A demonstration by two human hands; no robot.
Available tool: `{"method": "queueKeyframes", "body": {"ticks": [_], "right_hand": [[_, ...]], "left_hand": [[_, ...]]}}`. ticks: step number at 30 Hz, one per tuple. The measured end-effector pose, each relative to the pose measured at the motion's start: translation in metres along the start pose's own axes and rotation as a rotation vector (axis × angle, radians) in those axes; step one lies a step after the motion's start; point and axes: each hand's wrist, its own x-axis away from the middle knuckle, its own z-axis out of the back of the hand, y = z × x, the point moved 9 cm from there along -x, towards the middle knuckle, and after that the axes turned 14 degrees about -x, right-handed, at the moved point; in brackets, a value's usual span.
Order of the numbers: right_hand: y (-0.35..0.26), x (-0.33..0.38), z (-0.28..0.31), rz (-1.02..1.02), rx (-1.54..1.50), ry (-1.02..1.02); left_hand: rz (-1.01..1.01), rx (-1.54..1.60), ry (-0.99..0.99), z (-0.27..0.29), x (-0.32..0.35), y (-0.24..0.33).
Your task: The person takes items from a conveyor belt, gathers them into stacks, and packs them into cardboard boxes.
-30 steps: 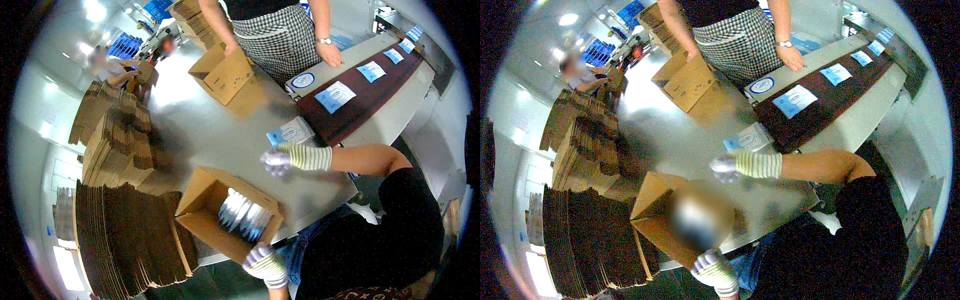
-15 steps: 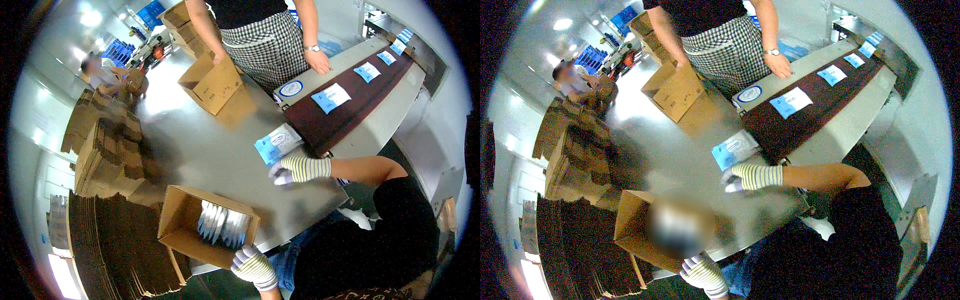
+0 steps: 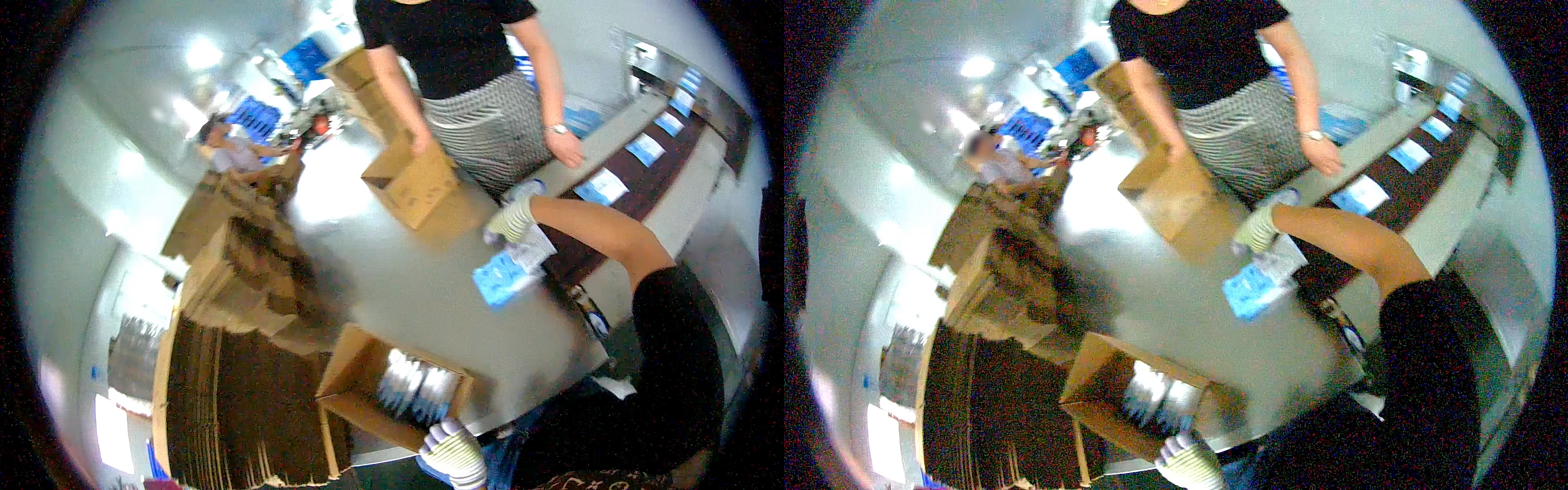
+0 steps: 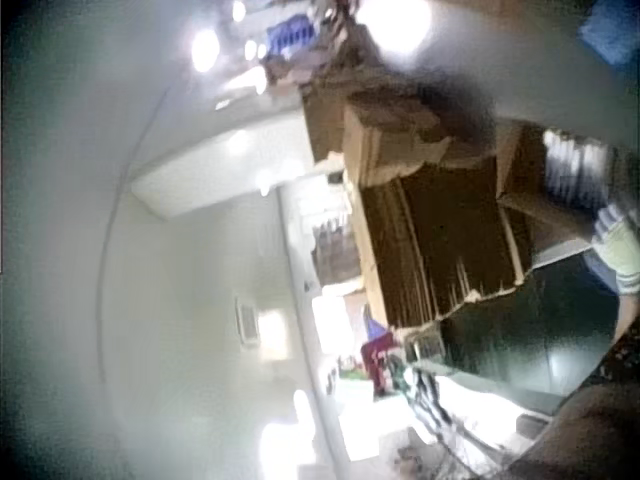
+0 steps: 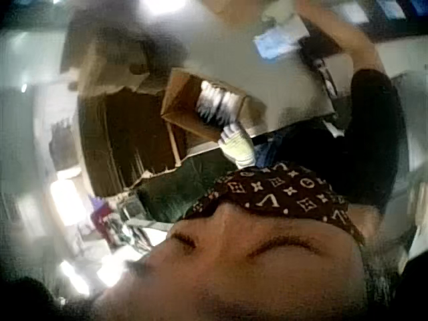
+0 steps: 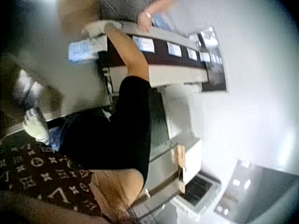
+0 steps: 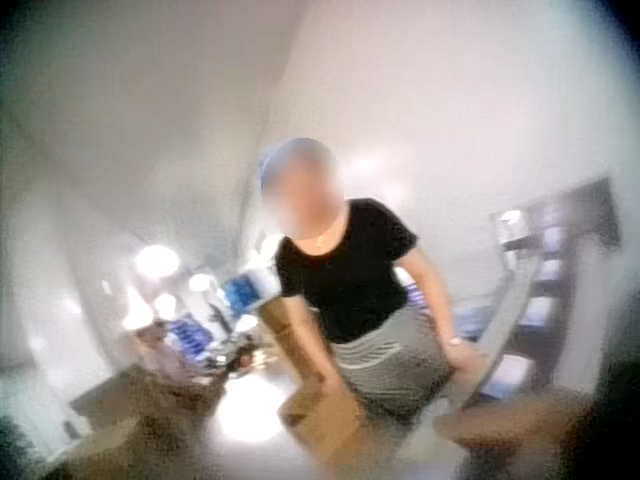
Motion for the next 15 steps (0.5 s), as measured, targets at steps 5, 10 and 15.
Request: {"method": "queueKeyframes", "body": {"ticks": [5, 10, 15], "right_hand": [[0.020, -0.003, -0.052, -0.430, 0.120, -0.331], [-0.036, 0.012, -0.093, -0.159, -0.242, -0.139], [-0.142, 0.052, -0.168, -0.024, 0.127, 0.211]], "left_hand": [[-0.008, 0.088, 0.080, -0.004, -0.001, 0.010], [0.017, 0.060, 0.101, 0.004, -0.003, 0.005], [-0.023, 0.149, 0.060, 0.002, 0.006, 0.007]]}}
